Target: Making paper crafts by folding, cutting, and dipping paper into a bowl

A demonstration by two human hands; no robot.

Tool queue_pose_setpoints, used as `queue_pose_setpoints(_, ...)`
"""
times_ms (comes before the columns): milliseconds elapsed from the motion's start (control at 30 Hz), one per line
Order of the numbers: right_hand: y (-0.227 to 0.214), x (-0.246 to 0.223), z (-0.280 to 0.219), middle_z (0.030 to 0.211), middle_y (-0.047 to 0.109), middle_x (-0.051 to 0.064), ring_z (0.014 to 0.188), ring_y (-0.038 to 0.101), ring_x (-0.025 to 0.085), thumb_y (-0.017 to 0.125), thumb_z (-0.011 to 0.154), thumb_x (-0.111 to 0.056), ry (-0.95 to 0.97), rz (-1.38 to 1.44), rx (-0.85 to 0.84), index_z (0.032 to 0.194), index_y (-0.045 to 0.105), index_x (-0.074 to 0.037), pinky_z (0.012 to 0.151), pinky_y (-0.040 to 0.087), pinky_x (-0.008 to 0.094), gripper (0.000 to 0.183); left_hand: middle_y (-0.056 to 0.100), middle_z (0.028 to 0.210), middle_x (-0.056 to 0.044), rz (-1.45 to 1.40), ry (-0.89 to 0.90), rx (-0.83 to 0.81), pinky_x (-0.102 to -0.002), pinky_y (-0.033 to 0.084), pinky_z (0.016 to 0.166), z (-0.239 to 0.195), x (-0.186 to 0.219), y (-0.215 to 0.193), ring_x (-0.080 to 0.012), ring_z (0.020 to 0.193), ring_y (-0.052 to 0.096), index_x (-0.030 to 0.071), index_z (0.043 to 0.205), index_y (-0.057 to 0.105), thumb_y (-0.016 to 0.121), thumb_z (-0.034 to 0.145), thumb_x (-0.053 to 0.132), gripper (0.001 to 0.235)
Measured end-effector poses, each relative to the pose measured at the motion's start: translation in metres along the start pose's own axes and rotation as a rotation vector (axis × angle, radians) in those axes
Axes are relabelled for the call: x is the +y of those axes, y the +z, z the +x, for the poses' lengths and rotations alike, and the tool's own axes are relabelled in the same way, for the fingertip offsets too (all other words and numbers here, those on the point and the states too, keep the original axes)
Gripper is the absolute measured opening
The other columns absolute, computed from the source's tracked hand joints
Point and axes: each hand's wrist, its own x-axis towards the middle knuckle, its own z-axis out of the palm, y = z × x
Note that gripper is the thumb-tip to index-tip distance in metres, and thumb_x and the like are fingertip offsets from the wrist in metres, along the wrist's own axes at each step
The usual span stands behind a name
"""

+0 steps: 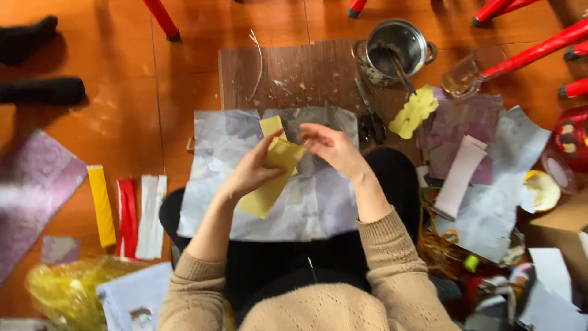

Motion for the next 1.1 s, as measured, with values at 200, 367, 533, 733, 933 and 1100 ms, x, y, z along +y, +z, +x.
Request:
queue_pose_setpoints(200, 0.022, -0.025, -0.045, 0.079, 0.072, 0.006, 0.062, 0.060, 0.010, 0.076, 0.078, -0.005, 0.139, -0.082, 0.071, 0.094, 0.074, -0.006, 0.052, 0.054, 0.026, 0.016, 0.066, 0.122, -0.016, 0.156, 0.103, -0.063, -0.058, 0.047, 0.092, -0.042, 0.046, 0.018, -0.0471, 0.108, 0.061, 0.027, 0.141, 0.047, 0.075, 0.073, 0.014, 0.075)
queue_pose_setpoints(367, -0.003, -0.030, -0.084, 0.068, 0.066, 0.014, 0.044, 0.061, 0.018, 0.077, 0.078, -0.002, 0.036, 0.229, 0.361, 0.089, 0.070, 0.000, 0.037, 0.051, 0.026, 0.014, 0.072, 0.087, -0.015, -0.125, -0.004, 0.231, -0.043, 0.057, 0.074, -0.083, 0.016, 0.013, -0.0308, 0.081, 0.069, 0.010, 0.107, 0.070, 0.075, 0.075, 0.011, 0.032)
queue_pose_setpoints(533, 0.007, -0.055, -0.104, 0.068, 0.065, 0.020, 0.045, 0.064, 0.025, 0.074, 0.082, -0.001, -0.055, 0.391, 0.321, 0.091, 0.065, 0.007, 0.038, 0.055, 0.032, 0.016, 0.071, 0.081, -0.022, -0.585, 0.048, 0.285, -0.038, 0.062, 0.059, -0.106, 0.022, 0.025, -0.0280, 0.065, 0.072, -0.005, 0.108, 0.063, 0.063, 0.093, 0.010, 0.021)
queue_pose_setpoints(733, 0.000, -0.048, -0.116, 0.066, 0.064, 0.028, 0.044, 0.065, 0.030, 0.070, 0.082, 0.008, -0.172, 0.360, 0.196, 0.091, 0.063, 0.014, 0.038, 0.056, 0.037, 0.012, 0.066, 0.065, -0.022, -0.505, 0.166, 0.304, -0.034, 0.058, 0.042, -0.146, 0.056, 0.017, -0.0265, 0.047, 0.067, -0.002, 0.109, 0.063, 0.063, 0.089, 0.002, 0.020)
queue_pose_setpoints(933, -0.005, -0.048, -0.127, 0.065, 0.064, 0.029, 0.043, 0.065, 0.027, 0.063, 0.078, 0.014, -0.395, 0.436, 0.007, 0.091, 0.065, 0.017, 0.036, 0.054, 0.032, 0.013, 0.071, 0.070, -0.022, -0.479, 0.337, 0.065, -0.029, 0.059, 0.044, -0.174, 0.057, 0.018, -0.0202, 0.052, 0.069, -0.007, 0.109, 0.067, 0.059, 0.085, -0.009, 0.026)
queue_pose_setpoints(1100, -0.013, -0.042, -0.126, 0.070, 0.059, 0.035, 0.043, 0.062, 0.032, 0.057, 0.076, 0.019, -0.481, 0.610, -0.176, 0.086, 0.064, 0.019, 0.036, 0.053, 0.036, 0.013, 0.072, 0.079, -0.022, -0.416, 0.487, -0.049, -0.037, 0.064, 0.055, -0.181, 0.070, 0.012, -0.0250, 0.061, 0.074, -0.008, 0.091, 0.074, 0.062, 0.084, -0.007, 0.014)
